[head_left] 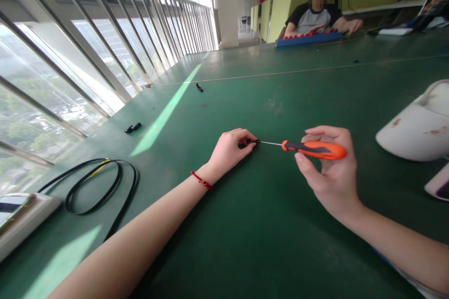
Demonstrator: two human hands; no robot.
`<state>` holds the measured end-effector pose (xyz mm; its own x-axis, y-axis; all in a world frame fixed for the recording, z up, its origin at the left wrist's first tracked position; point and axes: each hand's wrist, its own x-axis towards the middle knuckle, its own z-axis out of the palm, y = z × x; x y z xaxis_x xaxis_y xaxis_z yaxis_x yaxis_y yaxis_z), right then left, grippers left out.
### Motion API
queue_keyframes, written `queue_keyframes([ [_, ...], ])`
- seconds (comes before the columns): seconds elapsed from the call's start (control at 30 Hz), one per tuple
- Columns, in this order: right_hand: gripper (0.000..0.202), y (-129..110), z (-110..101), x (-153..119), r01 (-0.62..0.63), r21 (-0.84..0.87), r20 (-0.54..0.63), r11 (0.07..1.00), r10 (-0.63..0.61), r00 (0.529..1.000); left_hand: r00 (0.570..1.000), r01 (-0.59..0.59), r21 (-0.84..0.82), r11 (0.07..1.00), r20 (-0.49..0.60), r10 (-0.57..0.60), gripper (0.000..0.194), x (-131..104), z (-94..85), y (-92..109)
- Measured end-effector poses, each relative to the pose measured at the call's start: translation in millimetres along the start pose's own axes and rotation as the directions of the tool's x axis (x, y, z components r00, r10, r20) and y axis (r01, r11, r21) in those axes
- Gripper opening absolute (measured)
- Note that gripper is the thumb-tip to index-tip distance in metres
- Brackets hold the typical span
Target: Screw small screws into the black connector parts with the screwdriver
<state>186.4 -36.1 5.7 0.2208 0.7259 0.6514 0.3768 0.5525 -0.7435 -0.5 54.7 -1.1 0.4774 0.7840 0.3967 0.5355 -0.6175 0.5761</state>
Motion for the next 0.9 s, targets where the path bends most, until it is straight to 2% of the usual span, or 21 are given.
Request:
queue_keyframes([
  [0.07,0.029,-0.7,-0.7,0.3,-0.030,-0.003,0.053,1.000,0.030,0.998,1.000,0.006,-0.004,1.000,-0.001,-0.006,0.013,0.0,0.0,0.2],
  [0.13,0.014,-1.9,-1.5,0.2,-0.070,-0.059,0.107,0.996,0.076,0.991,1.000,0.010,-0.012,1.000,-0.001,-0.010,0.013,0.0,-0.1,0.4],
  [0.2,0.008,-2.2,-1.9,-0.1,-0.087,-0.111,0.108,0.990,0.099,0.989,1.000,0.010,-0.019,1.000,0.002,-0.010,0.013,0.0,-0.2,0.5],
  [0.27,0.014,-0.9,-1.4,-0.2,-0.059,-0.099,0.046,0.993,0.064,0.997,1.000,0.011,-0.019,1.000,0.004,-0.011,0.013,0.0,-0.2,0.5],
  [0.33,0.028,0.7,-0.7,0.1,-0.023,-0.052,-0.014,0.998,0.023,1.000,1.000,0.012,-0.016,1.000,0.004,-0.012,0.013,0.1,-0.2,0.4],
  [0.4,0.036,0.7,-0.3,0.6,-0.009,-0.015,-0.002,1.000,0.009,1.000,1.000,0.011,-0.018,1.000,0.002,-0.011,0.013,0.1,-0.2,0.3],
  [0.53,0.011,-3.8,-1.4,0.7,-0.021,-0.132,0.149,0.991,0.041,0.988,1.000,0.011,-0.031,0.999,0.002,-0.011,0.014,0.0,-0.1,-0.2],
  [0.6,0.007,-4.3,-1.7,0.2,-0.012,-0.155,0.143,0.988,0.034,0.989,1.000,0.011,-0.036,0.999,0.007,-0.011,0.014,0.0,-0.1,-0.2],
  [0.7,0.024,-1.3,-1.3,0.2,0.014,-0.087,0.051,0.996,-0.010,0.999,1.000,0.017,-0.035,0.999,0.007,-0.017,0.013,0.0,-0.2,0.4],
  [0.77,0.035,0.6,-1.2,0.7,0.031,-0.065,0.033,0.997,-0.029,0.999,1.000,0.021,-0.035,0.999,0.005,-0.021,0.012,0.0,-0.5,0.9],
  [0.8,0.033,0.7,-1.3,0.9,0.032,-0.080,0.053,0.996,-0.028,0.998,1.000,0.021,-0.035,0.999,0.006,-0.020,0.012,0.0,-0.6,1.1],
  [0.9,0.011,-1.3,-1.9,0.9,0.024,-0.176,0.138,0.984,0.000,0.990,1.000,0.014,-0.039,0.999,0.012,-0.013,0.013,0.2,-0.7,1.0],
])
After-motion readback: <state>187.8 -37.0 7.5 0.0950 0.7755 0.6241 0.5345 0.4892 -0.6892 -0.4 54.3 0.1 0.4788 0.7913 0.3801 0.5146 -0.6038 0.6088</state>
